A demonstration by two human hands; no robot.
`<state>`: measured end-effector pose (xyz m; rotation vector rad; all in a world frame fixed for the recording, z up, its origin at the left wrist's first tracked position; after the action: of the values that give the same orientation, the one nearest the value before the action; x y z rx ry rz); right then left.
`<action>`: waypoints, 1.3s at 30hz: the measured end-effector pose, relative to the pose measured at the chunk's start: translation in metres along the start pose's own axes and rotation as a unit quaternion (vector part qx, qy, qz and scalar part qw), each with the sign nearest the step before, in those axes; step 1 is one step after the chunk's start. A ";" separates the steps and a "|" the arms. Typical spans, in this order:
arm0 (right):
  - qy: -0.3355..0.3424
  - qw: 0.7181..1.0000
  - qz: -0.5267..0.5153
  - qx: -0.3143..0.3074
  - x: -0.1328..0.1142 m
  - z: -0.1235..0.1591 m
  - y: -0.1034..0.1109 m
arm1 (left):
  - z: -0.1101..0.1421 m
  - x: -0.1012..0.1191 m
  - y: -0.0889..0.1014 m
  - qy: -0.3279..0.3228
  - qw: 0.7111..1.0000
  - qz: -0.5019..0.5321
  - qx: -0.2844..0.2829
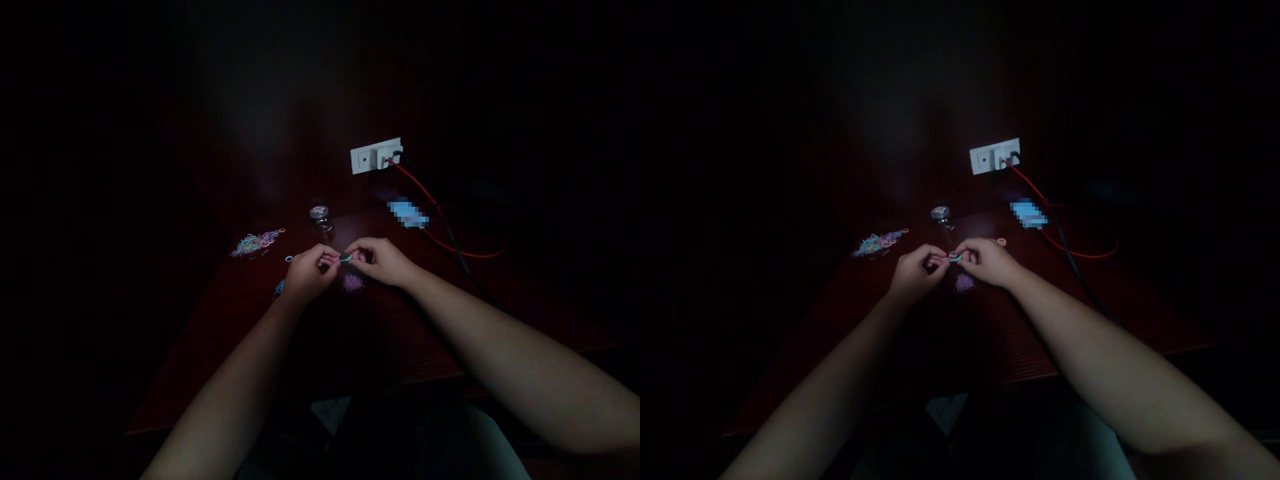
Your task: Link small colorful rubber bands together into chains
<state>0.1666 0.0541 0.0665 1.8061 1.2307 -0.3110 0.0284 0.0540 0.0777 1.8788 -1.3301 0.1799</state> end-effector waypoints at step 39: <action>-0.036 0.994 -0.055 -0.093 -0.001 0.006 -0.014 | 0.004 0.007 -0.001 -0.031 0.999 -0.015 0.005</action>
<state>0.1560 0.0504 0.0567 1.5598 1.2676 -0.3100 0.0307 0.0464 0.0787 1.9249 -1.3450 0.1130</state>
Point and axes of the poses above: each hand's wrist, its own z-axis away from the middle knuckle, its own y-axis out of the back of the hand, x = y × z, the point moved 9 cm from there along -z, towards the middle knuckle, and after that the axes turned 4 degrees about x, right-handed, at the moved point
